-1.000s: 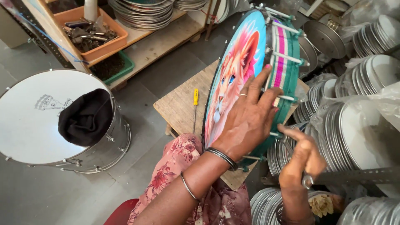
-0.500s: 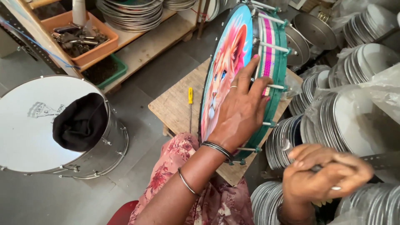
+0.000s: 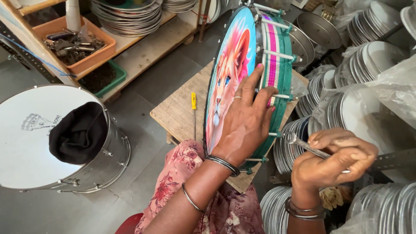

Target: The person assembles a drum by placing a drumhead over the shell and tightening the metal rim with a wrench. They then flip the drum over to position and secure the second drumhead by tightening the remaining bolts.

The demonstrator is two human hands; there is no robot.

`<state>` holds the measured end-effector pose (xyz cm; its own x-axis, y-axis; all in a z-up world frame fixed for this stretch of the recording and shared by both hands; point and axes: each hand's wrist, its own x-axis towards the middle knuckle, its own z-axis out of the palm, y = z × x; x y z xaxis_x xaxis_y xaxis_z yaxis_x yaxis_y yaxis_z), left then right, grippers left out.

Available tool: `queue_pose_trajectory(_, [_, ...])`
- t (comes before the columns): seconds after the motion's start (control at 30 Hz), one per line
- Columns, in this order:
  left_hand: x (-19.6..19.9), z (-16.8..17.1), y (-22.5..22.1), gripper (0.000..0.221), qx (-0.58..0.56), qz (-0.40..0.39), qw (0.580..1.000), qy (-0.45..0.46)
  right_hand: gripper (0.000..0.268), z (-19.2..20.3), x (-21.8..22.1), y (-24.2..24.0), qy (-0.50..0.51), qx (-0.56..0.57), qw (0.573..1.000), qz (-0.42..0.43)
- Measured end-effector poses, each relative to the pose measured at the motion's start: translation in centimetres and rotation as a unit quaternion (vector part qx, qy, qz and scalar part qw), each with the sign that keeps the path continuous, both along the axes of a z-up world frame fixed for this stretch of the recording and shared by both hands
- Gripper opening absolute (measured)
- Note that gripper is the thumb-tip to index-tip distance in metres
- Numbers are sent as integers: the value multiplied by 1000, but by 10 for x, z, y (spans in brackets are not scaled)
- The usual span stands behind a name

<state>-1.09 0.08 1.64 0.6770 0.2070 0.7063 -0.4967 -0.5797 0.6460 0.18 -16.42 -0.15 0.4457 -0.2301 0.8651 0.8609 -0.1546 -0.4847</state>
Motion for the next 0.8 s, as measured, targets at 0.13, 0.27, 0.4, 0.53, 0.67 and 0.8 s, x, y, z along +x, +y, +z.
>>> queue_pose_trajectory(0.13, [0,-2,0,34,-6,-9,1000,2,41,-4,-1,3,-10,-40,999,6])
queue_pose_trajectory(0.27, [2,-1,-2,34,-9,3,1000,1,41,-9,1,2,-29,-67,997,-13])
queue_pose_trajectory(0.4, [7,0,-1,34,-8,1,1000,4,42,-14,-5,-2,-47,-107,993,-33])
queue_pose_trajectory(0.53, [11,1,0,34,-8,-1,1000,11,44,-21,-5,-6,-82,-158,983,-46])
queue_pose_trajectory(0.67, [14,0,0,33,-14,-5,1000,7,49,-32,-8,-4,-86,-190,976,-57])
queue_pose_trajectory(0.8, [9,0,-1,35,-6,1,1000,9,50,-33,-10,-1,-74,-187,978,-54])
